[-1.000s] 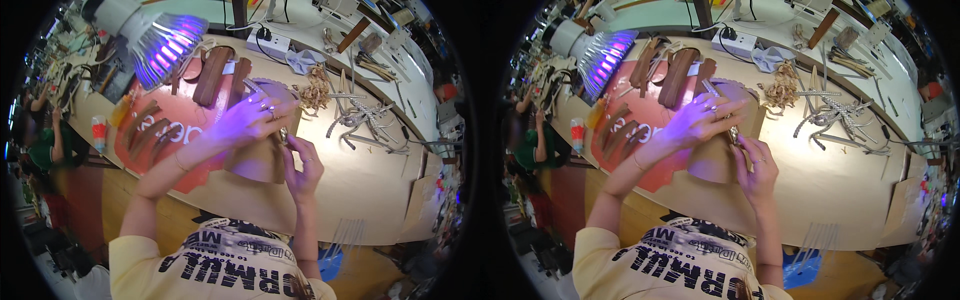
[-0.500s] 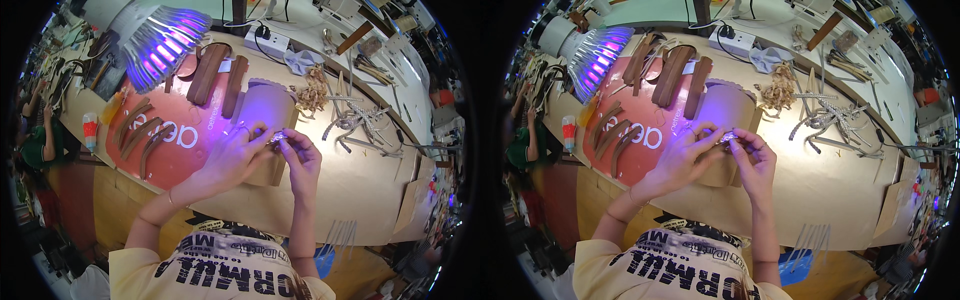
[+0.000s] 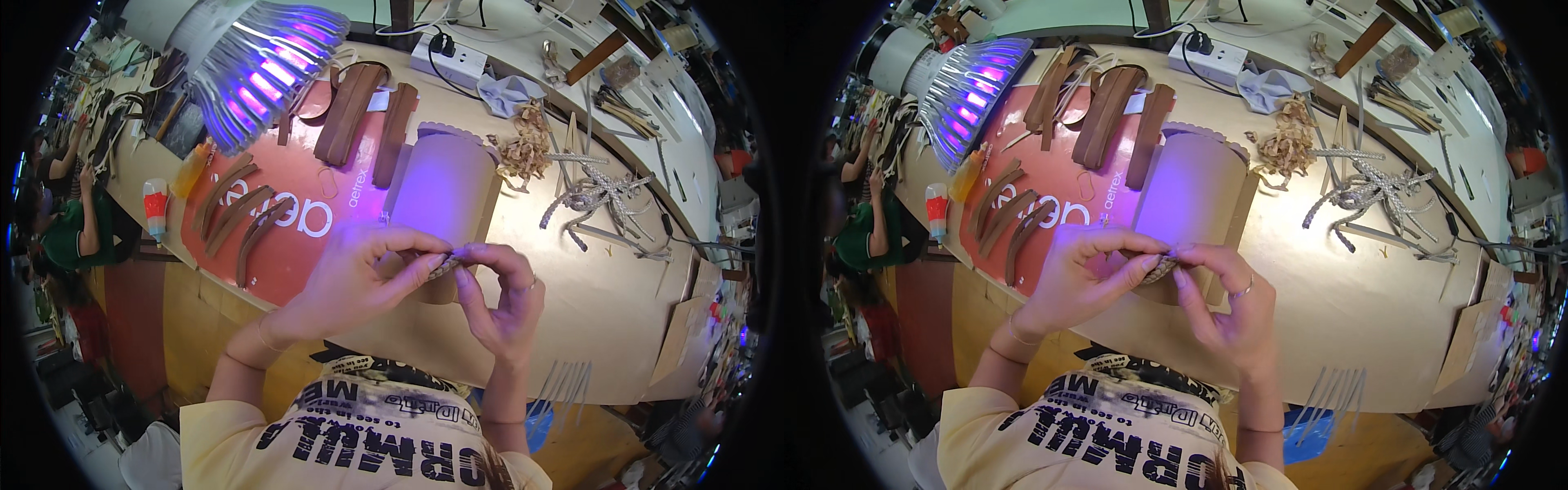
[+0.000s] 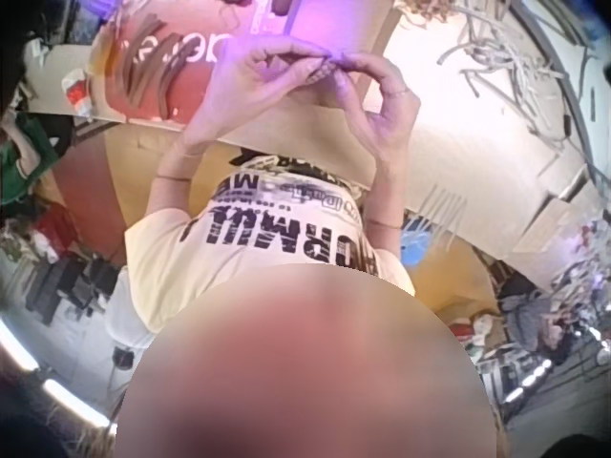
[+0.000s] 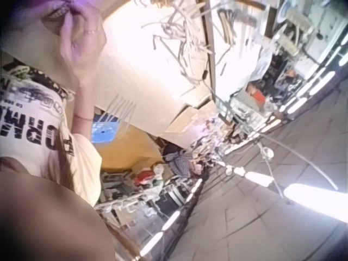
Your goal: The person assembles decorative braided cords by applying glue and pressing them onto a cardboard template. They repeatedly pick up cords, apply adhesive, and position them under a UV lamp, then place finished pieces on the work surface.
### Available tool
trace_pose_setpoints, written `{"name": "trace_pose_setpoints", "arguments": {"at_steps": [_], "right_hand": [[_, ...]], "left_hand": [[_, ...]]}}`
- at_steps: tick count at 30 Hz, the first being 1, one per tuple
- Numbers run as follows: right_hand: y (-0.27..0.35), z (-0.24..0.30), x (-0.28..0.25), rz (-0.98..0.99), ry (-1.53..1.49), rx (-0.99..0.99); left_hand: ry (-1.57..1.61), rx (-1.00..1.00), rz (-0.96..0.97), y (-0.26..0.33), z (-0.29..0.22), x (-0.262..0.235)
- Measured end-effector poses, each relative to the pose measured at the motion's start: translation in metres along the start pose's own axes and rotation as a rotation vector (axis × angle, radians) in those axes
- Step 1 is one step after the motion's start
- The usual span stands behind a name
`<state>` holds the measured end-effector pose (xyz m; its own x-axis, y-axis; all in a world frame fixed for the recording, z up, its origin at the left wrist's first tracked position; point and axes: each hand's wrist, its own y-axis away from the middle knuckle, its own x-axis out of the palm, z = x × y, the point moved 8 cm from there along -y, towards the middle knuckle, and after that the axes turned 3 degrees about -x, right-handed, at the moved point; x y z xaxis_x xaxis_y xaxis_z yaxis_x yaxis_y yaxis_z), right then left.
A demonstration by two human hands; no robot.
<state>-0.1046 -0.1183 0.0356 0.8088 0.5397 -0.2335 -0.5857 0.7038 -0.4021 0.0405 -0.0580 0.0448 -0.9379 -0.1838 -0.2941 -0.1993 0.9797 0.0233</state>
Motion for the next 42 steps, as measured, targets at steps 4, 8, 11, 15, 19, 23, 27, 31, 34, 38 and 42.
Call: {"name": "trace_pose_setpoints", "arguments": {"at_steps": [4, 8, 11, 15, 19, 23, 27, 31, 34, 38, 42], "right_hand": [[0.006, 0.021, 0.001, -0.054, 0.122, -0.076], [0.011, 0.026, -0.003, -0.052, 0.135, -0.033], [0.013, 0.03, -0.005, 0.014, 0.247, -0.12], [0.019, 0.032, -0.006, 0.001, 0.357, -0.232], [0.03, 0.038, -0.008, -0.031, 0.458, -0.37], [0.041, 0.041, -0.011, -0.005, 0.48, -0.429], [0.048, 0.048, -0.011, 0.031, 0.535, -0.512], [0.052, 0.056, -0.009, 0.082, 0.6, -0.584], [0.051, 0.056, -0.006, 0.115, 0.661, -0.626], [0.052, 0.057, -0.003, 0.182, 0.685, -0.708], [0.053, 0.056, -0.002, 0.185, 0.719, -0.762]], "left_hand": [[-0.121, 0.125, -0.072, 0.009, -0.011, 0.0], [-0.272, 0.267, -0.128, 0.018, -0.02, 0.004], [-0.198, 0.232, -0.077, 0.02, -0.014, 0.011], [0.054, 0.026, 0.033, 0.018, 0.0, 0.015], [0.163, -0.076, 0.104, 0.014, 0.005, 0.018], [0.19, -0.026, 0.229, 0.01, -0.003, 0.019], [0.098, -0.029, 0.386, 0.008, -0.007, 0.021], [0.07, 0.033, 0.526, 0.007, -0.015, 0.022], [-0.064, 0.176, 0.561, 0.007, -0.025, 0.022], [-0.237, 0.33, 0.585, 0.01, -0.032, 0.025], [-0.505, 0.548, 0.496, 0.019, -0.04, 0.032]]}}
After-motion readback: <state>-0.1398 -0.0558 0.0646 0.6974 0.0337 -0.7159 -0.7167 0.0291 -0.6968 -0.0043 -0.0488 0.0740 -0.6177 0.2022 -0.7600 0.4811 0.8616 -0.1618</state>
